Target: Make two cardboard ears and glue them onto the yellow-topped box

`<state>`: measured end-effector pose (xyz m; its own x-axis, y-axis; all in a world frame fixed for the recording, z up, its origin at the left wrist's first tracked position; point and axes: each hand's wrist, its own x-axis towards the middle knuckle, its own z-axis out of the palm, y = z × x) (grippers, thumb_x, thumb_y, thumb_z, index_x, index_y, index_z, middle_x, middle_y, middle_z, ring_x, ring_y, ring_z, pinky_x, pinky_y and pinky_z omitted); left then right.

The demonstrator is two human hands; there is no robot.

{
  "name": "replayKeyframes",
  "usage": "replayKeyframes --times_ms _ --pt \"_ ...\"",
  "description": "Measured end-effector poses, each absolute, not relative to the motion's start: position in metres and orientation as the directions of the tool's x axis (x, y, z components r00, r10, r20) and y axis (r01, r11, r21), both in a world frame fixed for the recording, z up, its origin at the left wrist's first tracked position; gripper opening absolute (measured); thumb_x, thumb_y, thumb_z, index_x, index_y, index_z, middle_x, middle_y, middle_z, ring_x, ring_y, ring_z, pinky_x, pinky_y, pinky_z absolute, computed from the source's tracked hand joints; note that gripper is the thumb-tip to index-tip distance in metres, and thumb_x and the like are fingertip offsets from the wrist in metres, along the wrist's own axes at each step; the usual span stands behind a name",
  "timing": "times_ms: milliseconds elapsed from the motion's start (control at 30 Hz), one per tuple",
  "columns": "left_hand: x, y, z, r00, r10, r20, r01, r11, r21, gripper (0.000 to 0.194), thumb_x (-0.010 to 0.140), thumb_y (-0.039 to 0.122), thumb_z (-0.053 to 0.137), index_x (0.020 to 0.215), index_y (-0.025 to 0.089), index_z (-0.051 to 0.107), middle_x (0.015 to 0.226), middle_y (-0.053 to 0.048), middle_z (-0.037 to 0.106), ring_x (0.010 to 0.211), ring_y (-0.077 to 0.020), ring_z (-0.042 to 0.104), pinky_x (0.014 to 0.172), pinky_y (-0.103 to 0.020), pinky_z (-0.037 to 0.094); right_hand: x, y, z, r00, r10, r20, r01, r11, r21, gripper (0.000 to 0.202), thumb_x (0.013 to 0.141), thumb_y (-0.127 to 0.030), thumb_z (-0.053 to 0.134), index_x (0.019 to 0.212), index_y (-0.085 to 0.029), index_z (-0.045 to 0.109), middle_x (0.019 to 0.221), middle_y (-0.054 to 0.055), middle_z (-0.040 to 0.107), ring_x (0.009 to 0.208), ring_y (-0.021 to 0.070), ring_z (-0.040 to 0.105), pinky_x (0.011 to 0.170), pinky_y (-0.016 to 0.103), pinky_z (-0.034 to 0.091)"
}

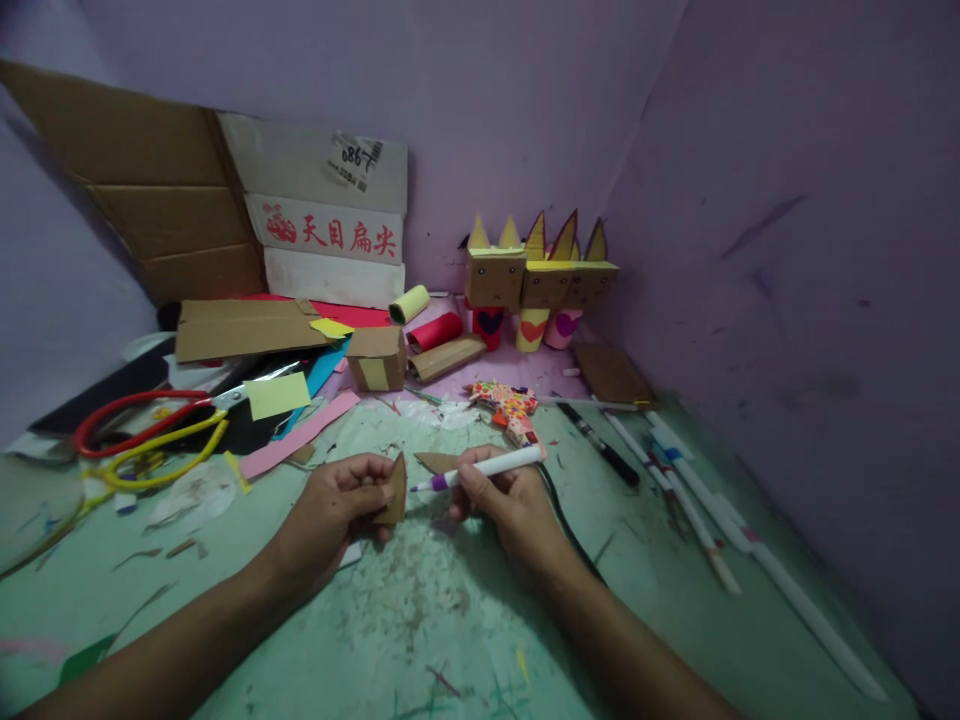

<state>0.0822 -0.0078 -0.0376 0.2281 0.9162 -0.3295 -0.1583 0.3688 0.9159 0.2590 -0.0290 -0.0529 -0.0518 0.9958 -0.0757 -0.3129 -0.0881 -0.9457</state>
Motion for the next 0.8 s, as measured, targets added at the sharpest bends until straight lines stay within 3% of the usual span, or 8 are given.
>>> replayKeyframes --times_ms 200,800 --pt "0.0820 -0.0080 -0.0362 0.227 0.916 -0.330 -0.156 0.369 0.916 0.014 0.054 0.019 0.064 0.066 0.013 0.059 0.055 0.002 0.055 0.045 -0.0085 0.047 0.038 -0.021 0.041 0.2590 -0.0210 -0.0592 -0.062 0.995 -0.077 -0.395 -0.095 -0.914 0.016 0.070 -0.029 0.068 0.072 -0.016 0.060 0.052 -0.002 0.058 0.045 0.0093 0.053 0.044 0.019 0.041" --pt "0.0823 -0.0076 -0.0358 0.237 0.918 -0.319 -0.134 0.356 0.925 0.014 0.054 0.019 0.063 0.066 0.012 0.059 0.052 0.002 0.053 0.044 -0.0088 0.047 0.038 -0.021 0.041 0.2579 -0.0244 -0.0600 -0.092 0.995 -0.046 -0.276 -0.070 -0.958 0.016 0.069 -0.027 0.068 0.078 -0.017 0.060 0.059 0.001 0.064 0.054 0.0134 0.057 0.053 0.025 0.043"
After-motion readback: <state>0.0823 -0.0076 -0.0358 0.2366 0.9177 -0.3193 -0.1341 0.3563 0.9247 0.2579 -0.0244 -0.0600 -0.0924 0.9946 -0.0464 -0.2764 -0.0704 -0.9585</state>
